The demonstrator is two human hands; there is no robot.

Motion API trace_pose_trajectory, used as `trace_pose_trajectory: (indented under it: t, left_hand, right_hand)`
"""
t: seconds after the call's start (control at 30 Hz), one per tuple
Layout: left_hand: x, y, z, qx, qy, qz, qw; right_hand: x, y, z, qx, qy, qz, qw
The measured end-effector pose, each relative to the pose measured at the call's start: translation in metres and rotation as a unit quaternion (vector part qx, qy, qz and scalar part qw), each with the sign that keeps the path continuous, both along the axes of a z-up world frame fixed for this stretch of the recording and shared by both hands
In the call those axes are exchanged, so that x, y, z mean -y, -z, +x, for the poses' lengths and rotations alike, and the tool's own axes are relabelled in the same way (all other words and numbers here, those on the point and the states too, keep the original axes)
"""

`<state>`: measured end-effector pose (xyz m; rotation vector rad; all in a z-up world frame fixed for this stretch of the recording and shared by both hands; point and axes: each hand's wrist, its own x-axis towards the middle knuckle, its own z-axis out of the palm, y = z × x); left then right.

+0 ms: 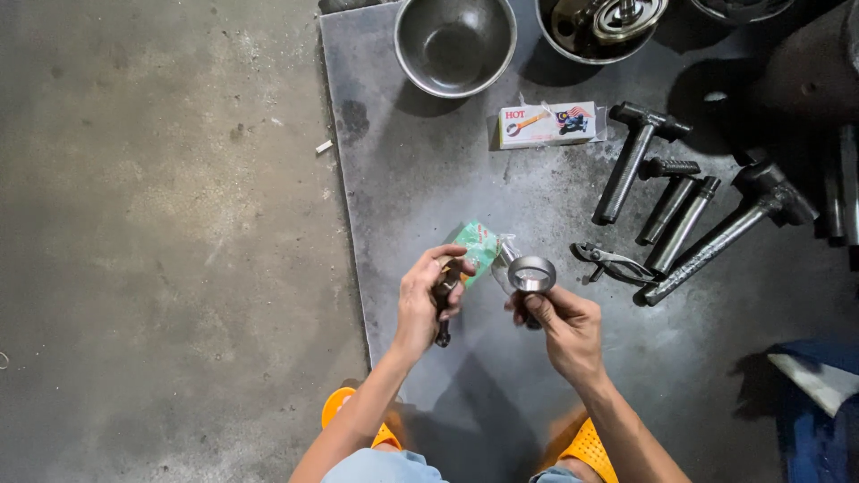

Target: Unpack motorcycle engine components from their boxes, clean them with a cloth, and inspect them using a vernier caliper.

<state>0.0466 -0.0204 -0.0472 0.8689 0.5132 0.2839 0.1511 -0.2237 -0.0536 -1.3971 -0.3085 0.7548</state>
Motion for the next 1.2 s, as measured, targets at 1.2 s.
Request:
trace_pose_trajectory:
  t: [1.2]
  left_hand:
    - [0.003, 0.091, 0.041, -0.127, 0.2, 0.706, 0.667]
  right_hand:
    - [0.04, 0.161, 0.066, -0.272, 0.143, -0.043, 0.951]
